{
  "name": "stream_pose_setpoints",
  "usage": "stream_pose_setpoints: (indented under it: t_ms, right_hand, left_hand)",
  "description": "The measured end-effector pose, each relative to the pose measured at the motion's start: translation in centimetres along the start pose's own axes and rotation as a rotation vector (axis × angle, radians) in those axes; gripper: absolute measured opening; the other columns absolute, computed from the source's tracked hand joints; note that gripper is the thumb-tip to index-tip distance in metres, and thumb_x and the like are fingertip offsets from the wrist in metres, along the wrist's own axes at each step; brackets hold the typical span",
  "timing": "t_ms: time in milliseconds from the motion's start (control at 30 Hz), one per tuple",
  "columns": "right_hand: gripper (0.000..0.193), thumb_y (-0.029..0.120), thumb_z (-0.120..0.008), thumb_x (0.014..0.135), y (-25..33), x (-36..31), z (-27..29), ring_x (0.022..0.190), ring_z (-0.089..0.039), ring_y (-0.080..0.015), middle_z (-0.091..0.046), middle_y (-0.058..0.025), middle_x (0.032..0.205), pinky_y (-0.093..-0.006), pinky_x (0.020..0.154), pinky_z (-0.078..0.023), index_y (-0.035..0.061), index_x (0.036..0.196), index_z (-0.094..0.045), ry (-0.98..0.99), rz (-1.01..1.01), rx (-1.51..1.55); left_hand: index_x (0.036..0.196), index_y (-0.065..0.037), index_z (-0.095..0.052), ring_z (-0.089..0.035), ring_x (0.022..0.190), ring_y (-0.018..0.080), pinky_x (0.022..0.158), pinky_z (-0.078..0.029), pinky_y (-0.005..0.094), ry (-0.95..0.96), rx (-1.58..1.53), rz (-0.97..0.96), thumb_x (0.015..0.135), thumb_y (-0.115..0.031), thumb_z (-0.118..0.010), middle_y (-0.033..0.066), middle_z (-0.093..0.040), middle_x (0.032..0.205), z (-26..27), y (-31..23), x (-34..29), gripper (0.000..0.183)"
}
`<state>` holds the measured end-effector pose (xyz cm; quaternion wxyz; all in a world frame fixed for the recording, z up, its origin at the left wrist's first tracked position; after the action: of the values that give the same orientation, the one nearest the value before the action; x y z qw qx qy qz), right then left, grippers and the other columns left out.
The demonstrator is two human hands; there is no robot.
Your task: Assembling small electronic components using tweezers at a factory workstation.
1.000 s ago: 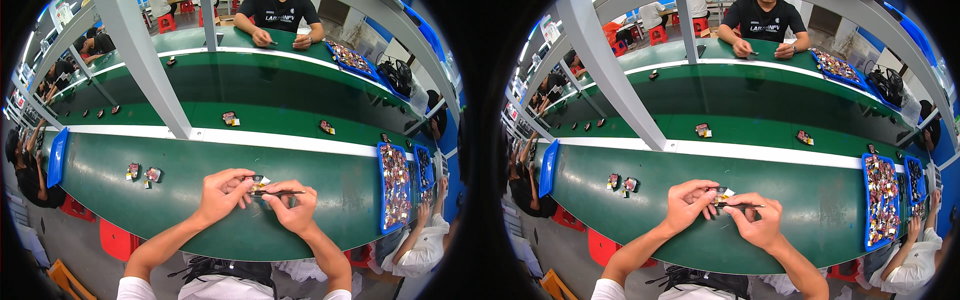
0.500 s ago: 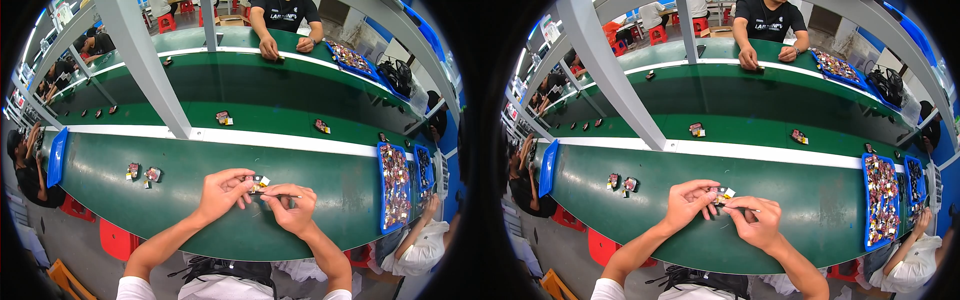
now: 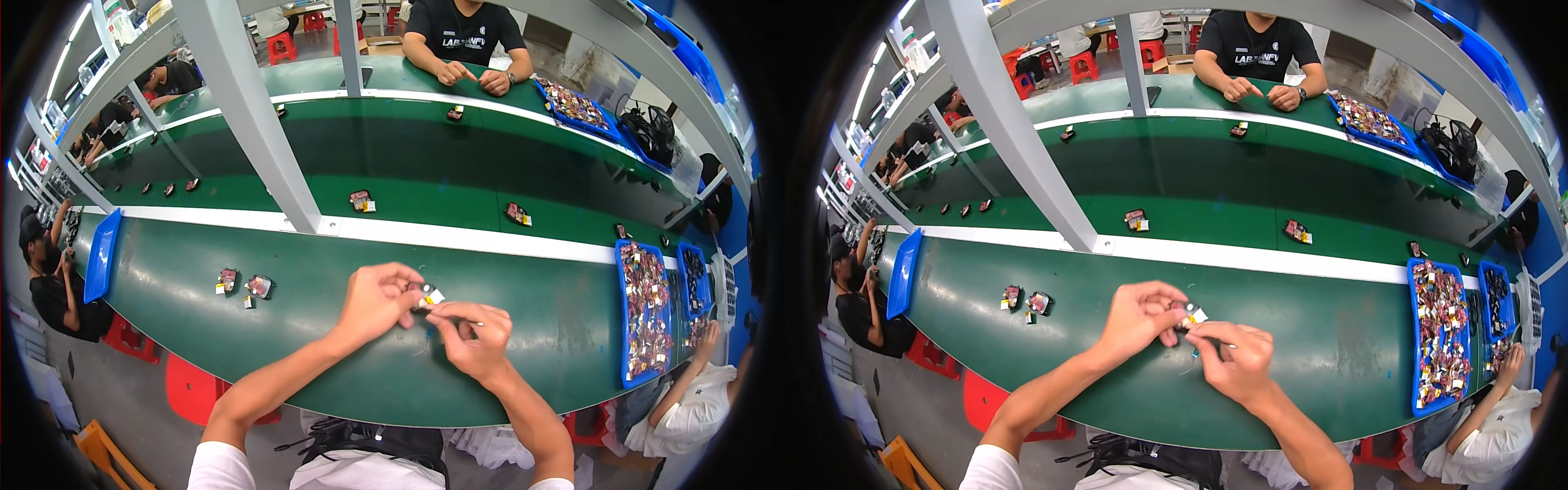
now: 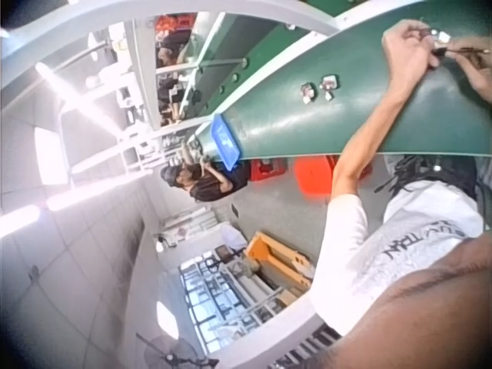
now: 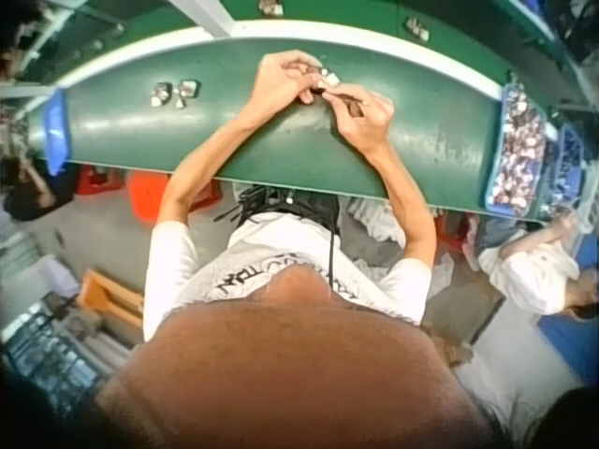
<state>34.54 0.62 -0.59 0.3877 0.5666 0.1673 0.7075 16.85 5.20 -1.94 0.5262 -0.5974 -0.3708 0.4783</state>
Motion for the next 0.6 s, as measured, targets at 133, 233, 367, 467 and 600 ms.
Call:
stream_pose_setpoints:
  t_ms: [133,233,367,467,600]
  right_hand:
    - [0.017,-0.001,-0.083,0.077,-1.3,0.5,1.2,0.043,-0.043,-0.0043,-0.079,-0.0072,0.090,-0.0213,0.044,-0.035,0.0023,0.090,-0.073,-0.209,-0.071,-0.083]
    - [0.018,-0.001,-0.083,0.078,-2.2,0.3,1.6,0.043,-0.042,-0.0037,-0.078,-0.0077,0.090,-0.0209,0.045,-0.035,0.0013,0.093,-0.072,-0.230,-0.172,-0.033]
    - [0.019,0.000,-0.083,0.078,-2.5,0.1,1.7,0.044,-0.040,-0.0033,-0.077,-0.0061,0.087,-0.0216,0.045,-0.034,0.0019,0.093,-0.072,-0.187,-0.152,-0.054]
    - [0.018,-0.001,-0.083,0.077,-1.9,0.3,1.3,0.043,-0.039,-0.0039,-0.075,-0.0038,0.081,-0.0224,0.044,-0.032,0.0029,0.092,-0.074,-0.164,-0.144,-0.047]
    - [0.020,-0.002,-0.084,0.075,-1.2,0.4,0.7,0.042,-0.038,-0.0043,-0.072,-0.0017,0.074,-0.0227,0.043,-0.030,0.0041,0.092,-0.075,-0.102,-0.079,-0.056]
  left_hand:
    - [0.106,0.005,-0.067,-0.069,0.057,0.0146,0.054,-0.053,0.0269,-0.180,0.127,-0.153,0.089,0.000,-0.068,0.0085,-0.071,0.080,0.1,-2.1,7.4,0.018]
    - [0.108,0.008,-0.066,-0.070,0.056,0.0172,0.055,-0.056,0.0292,-0.225,0.099,-0.211,0.089,-0.003,-0.072,0.0112,-0.071,0.084,0.2,-1.7,14.2,0.023]
    - [0.116,0.001,-0.069,-0.070,0.089,0.0394,0.079,-0.058,0.0467,-0.518,0.949,-0.456,0.086,-0.024,-0.079,0.0240,-0.063,0.108,2.0,-1.8,15.9,0.040]
    - [0.100,0.000,-0.067,-0.068,0.093,0.0461,0.076,-0.057,0.0530,-0.553,1.117,-0.396,0.090,-0.030,-0.074,0.0229,-0.063,0.107,6.5,-3.5,14.8,0.033]
    - [0.087,0.000,-0.071,-0.071,0.089,0.0410,0.076,-0.058,0.0495,-0.508,1.386,-0.243,0.080,-0.012,-0.078,0.0183,-0.070,0.096,11.0,-4.0,13.7,0.016]
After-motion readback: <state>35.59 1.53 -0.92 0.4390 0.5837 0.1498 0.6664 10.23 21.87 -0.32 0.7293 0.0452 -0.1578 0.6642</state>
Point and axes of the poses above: each hand's wrist, its own x-axis towards the middle knuckle, its own z-axis out of the back of the hand, y = z × x, the point moved 3 cm from there along x, towards the middle knuckle
